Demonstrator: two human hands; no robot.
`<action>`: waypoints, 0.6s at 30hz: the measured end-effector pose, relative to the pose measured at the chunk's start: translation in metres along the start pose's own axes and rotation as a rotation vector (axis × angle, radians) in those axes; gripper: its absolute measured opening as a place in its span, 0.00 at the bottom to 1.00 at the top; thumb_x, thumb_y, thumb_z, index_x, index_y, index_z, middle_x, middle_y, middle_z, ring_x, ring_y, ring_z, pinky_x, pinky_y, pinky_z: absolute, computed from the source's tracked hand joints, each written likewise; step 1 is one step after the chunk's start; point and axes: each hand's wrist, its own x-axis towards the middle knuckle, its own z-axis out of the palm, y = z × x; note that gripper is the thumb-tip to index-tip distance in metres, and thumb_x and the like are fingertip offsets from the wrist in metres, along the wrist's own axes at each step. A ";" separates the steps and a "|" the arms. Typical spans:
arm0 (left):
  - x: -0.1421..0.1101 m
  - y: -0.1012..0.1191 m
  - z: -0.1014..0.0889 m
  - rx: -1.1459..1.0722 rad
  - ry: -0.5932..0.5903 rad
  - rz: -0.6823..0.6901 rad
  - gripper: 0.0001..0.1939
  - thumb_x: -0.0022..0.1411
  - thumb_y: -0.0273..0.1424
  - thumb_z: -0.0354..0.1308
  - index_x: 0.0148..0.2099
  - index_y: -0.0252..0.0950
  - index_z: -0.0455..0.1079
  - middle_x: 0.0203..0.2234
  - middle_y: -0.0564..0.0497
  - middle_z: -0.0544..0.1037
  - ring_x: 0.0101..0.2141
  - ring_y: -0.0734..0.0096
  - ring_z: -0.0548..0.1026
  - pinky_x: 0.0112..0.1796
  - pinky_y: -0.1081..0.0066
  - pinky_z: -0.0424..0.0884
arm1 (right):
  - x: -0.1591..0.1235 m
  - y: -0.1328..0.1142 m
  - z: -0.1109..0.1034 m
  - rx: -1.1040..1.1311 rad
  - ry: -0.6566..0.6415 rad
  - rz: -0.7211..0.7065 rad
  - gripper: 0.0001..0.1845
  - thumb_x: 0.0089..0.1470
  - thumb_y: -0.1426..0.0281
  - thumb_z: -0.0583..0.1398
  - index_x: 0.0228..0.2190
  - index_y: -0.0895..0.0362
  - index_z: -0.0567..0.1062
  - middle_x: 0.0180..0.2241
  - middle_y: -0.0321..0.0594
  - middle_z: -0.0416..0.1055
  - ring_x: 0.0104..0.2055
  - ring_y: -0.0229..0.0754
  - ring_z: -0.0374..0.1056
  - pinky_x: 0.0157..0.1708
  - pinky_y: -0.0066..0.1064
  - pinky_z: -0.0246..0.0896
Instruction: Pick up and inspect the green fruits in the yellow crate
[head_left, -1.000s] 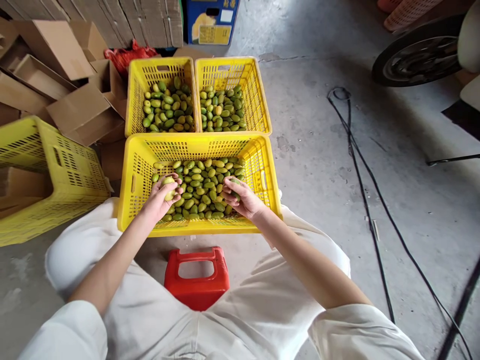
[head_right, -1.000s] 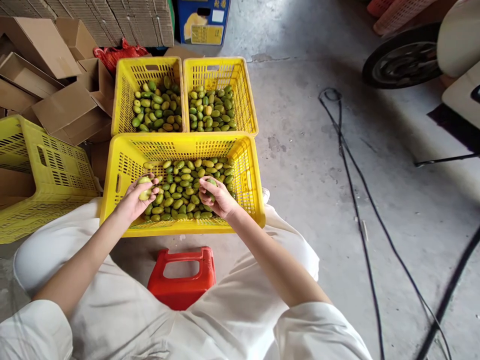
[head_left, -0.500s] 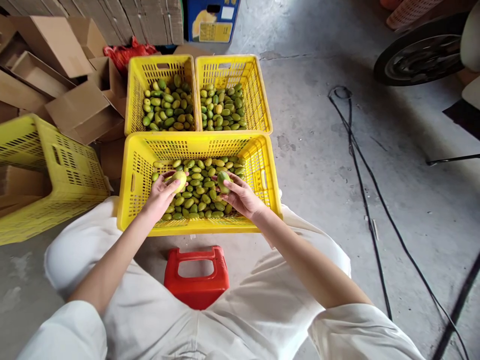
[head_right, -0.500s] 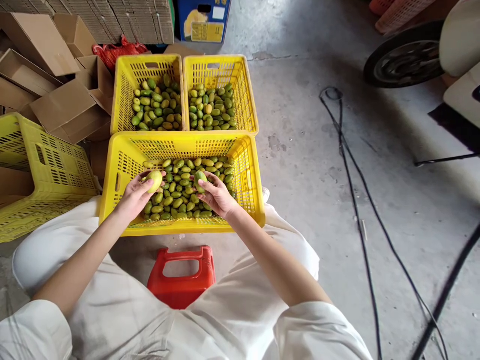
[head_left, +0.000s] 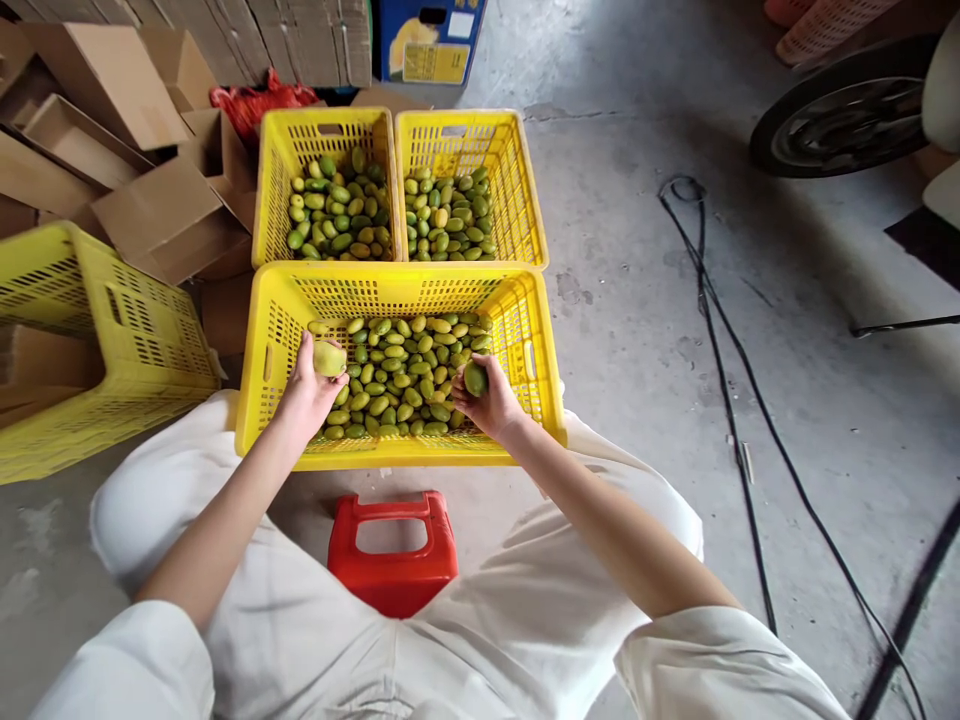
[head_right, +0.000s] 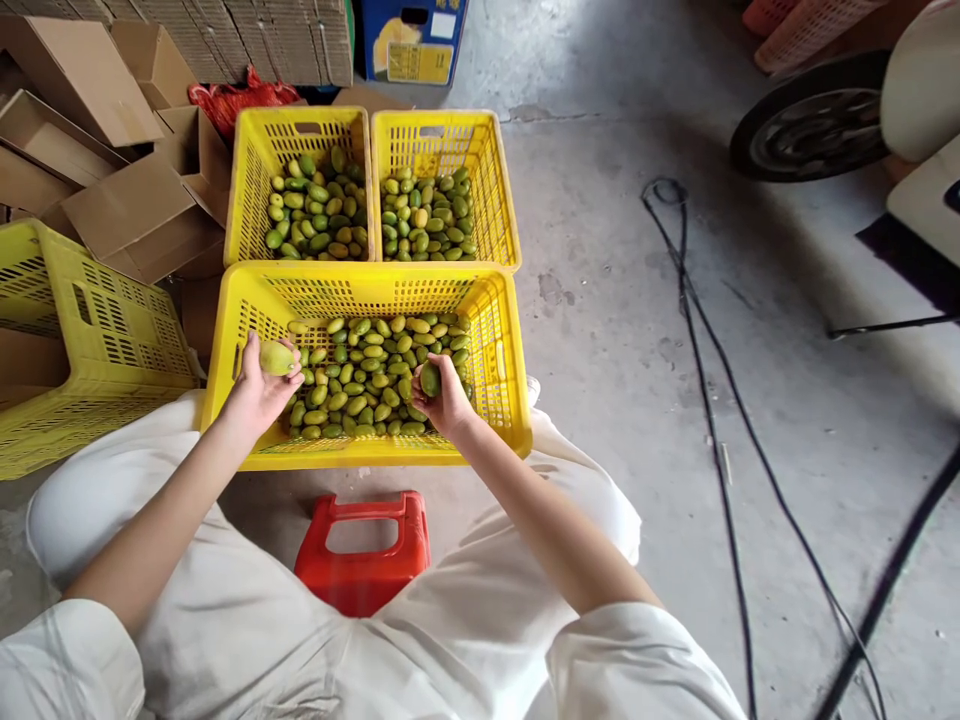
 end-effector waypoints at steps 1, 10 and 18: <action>0.000 0.000 0.000 -0.001 0.004 -0.021 0.24 0.57 0.53 0.68 0.33 0.37 0.70 0.26 0.52 0.73 0.25 0.76 0.70 0.26 0.76 0.70 | 0.000 0.002 0.001 0.014 0.011 0.020 0.18 0.45 0.57 0.70 0.27 0.51 0.68 0.22 0.34 0.66 0.24 0.37 0.60 0.18 0.27 0.59; -0.010 0.008 0.009 0.137 -0.071 -0.061 0.16 0.55 0.38 0.71 0.32 0.36 0.68 0.25 0.52 0.75 0.22 0.76 0.74 0.23 0.75 0.70 | -0.011 -0.008 0.012 -0.019 -0.144 -0.063 0.16 0.44 0.63 0.71 0.34 0.54 0.74 0.26 0.31 0.70 0.23 0.32 0.63 0.17 0.21 0.57; -0.010 0.010 0.008 0.162 -0.063 -0.025 0.18 0.62 0.46 0.58 0.32 0.36 0.70 0.19 0.51 0.71 0.15 0.75 0.65 0.14 0.75 0.55 | -0.009 -0.014 0.014 0.010 -0.171 -0.014 0.15 0.46 0.69 0.66 0.38 0.52 0.73 0.33 0.38 0.77 0.35 0.42 0.74 0.33 0.33 0.74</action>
